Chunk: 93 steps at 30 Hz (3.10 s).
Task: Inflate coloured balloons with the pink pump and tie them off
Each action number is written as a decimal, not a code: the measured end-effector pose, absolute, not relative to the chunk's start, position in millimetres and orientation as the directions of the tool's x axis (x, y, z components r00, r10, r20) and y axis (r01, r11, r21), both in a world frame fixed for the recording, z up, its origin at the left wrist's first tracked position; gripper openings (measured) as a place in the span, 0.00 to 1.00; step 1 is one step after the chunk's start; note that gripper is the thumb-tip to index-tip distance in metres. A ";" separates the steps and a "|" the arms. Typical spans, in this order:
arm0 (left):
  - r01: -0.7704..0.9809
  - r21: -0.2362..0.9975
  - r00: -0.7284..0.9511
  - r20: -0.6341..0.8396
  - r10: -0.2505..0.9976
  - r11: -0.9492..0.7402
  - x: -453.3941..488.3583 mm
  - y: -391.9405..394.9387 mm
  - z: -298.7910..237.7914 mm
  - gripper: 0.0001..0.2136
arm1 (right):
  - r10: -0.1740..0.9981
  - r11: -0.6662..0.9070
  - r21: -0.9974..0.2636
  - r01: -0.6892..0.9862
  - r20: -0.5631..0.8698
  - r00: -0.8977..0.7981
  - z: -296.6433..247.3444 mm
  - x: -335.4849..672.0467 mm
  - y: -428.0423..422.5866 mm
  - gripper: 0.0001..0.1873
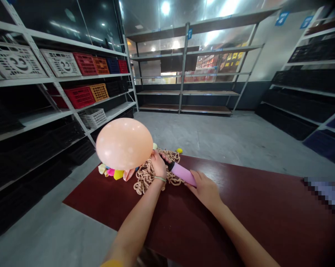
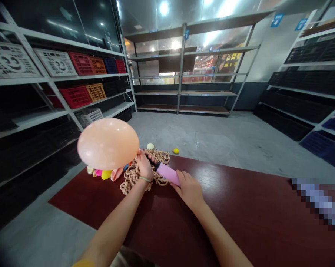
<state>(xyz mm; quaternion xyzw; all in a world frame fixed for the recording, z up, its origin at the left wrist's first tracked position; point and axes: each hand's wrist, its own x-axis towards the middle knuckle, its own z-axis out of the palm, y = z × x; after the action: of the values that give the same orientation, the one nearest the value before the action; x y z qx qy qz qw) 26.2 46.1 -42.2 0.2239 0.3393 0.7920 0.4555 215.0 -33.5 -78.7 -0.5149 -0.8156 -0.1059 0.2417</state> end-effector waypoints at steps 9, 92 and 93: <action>-0.559 0.699 -0.593 0.040 0.804 -0.446 6.4 44.3 -31.7 0.13 | 0.769 0.320 0.031 0.947 0.575 -0.279 -89.9 277.4 -9.6 0.21; 0.745 0.623 0.157 0.184 0.970 -0.239 -17.3 3.5 -49.1 0.18 | 0.752 0.554 -0.080 0.829 0.474 -0.457 -83.1 239.4 -27.7 0.25; 0.760 0.602 0.167 0.181 0.969 -0.243 -16.2 2.5 -49.1 0.18 | 0.742 0.557 -0.064 0.828 0.486 -0.462 -83.7 239.5 -27.8 0.25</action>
<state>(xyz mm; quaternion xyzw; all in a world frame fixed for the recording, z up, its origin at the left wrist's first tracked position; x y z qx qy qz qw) -16.2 2.5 -49.1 0.7395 0.5847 0.2735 0.1908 239.5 -27.8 -83.7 -0.4618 -0.8500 -0.0910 0.2365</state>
